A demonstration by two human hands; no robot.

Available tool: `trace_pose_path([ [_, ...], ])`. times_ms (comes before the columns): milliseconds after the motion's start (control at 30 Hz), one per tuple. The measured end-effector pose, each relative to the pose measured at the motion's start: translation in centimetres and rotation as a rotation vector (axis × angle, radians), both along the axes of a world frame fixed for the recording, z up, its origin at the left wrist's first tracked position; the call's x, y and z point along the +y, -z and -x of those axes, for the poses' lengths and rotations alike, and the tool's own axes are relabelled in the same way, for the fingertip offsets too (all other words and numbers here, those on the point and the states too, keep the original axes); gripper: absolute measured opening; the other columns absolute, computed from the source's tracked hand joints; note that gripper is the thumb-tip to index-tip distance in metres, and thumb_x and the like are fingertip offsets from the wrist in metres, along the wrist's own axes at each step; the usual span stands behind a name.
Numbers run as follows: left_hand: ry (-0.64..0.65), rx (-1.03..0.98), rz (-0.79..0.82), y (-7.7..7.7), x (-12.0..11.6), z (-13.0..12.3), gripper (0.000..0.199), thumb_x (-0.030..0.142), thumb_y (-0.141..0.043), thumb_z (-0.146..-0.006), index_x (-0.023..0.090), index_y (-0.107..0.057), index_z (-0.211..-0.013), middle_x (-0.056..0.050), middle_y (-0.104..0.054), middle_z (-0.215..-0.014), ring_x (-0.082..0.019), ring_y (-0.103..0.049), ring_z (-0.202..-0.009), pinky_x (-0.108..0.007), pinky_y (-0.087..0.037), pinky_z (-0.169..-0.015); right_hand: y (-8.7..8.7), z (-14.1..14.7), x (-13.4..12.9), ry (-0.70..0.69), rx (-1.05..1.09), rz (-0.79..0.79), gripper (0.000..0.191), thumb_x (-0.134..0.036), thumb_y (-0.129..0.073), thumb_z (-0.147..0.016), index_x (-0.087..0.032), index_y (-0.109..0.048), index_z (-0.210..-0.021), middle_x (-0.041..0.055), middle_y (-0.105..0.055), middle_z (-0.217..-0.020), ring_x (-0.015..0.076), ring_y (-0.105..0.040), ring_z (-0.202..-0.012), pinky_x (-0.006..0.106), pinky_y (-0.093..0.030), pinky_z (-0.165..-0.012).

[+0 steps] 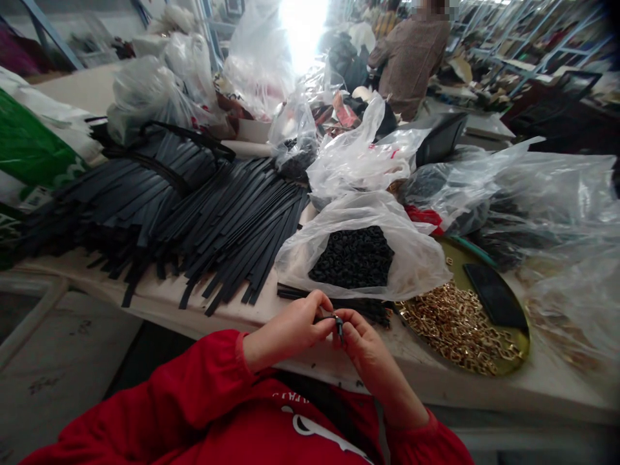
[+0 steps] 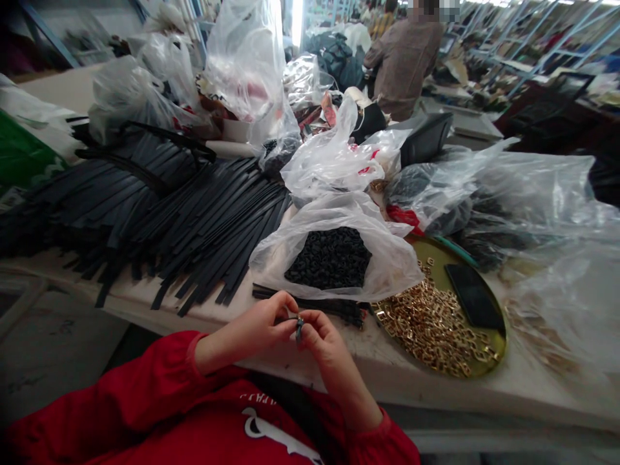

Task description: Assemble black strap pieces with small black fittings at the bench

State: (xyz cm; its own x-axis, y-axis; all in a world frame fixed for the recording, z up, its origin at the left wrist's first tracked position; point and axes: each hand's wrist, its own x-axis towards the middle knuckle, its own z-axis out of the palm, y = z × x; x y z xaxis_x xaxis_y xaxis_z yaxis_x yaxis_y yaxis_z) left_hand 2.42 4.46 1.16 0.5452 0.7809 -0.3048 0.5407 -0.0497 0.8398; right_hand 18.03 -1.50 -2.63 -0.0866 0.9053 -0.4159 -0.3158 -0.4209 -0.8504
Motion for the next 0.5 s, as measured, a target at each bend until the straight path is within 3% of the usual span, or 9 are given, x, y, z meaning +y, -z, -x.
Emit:
trace_pose_path([
  [133, -0.009, 0.105, -0.092, 0.5, -0.3, -0.1, 0.022, 0.037, -0.051, -0.075, 0.018, -0.052, -0.085, 0.000, -0.059, -0.069, -0.014, -0.054, -0.063, -0.022, -0.035, -0.052, 0.6, 0.1, -0.3, -0.003, 0.044, 0.053, 0.027, -0.036, -0.069, -0.065, -0.020, -0.054, -0.082, -0.0025, -0.054, -0.072, 0.0100, -0.049, -0.063, 0.021, -0.037, -0.059],
  [267, 0.010, 0.121, -0.116, 0.8, -0.7, 0.1, 0.023, 0.039, -0.052, -0.075, 0.017, -0.055, -0.083, -0.002, -0.061, -0.075, -0.016, -0.055, -0.067, -0.023, -0.038, -0.057, 0.2, 0.3, -0.6, 0.041, 0.051, -0.009, 0.026, -0.030, -0.071, -0.063, -0.021, -0.050, -0.074, -0.0052, -0.050, -0.070, 0.0092, -0.048, -0.064, 0.021, -0.038, -0.062],
  [500, 0.069, -0.003, -0.078, -0.9, -2.3, 0.5, 0.022, 0.029, -0.046, -0.079, 0.015, -0.059, -0.090, -0.004, -0.064, -0.085, -0.016, -0.057, -0.076, -0.023, -0.041, -0.064, -1.0, 0.7, -1.1, 0.095, -0.133, -0.131, 0.031, -0.037, -0.068, -0.065, -0.020, -0.042, -0.063, -0.0036, -0.050, -0.071, 0.0099, -0.048, -0.064, 0.022, -0.040, -0.063],
])
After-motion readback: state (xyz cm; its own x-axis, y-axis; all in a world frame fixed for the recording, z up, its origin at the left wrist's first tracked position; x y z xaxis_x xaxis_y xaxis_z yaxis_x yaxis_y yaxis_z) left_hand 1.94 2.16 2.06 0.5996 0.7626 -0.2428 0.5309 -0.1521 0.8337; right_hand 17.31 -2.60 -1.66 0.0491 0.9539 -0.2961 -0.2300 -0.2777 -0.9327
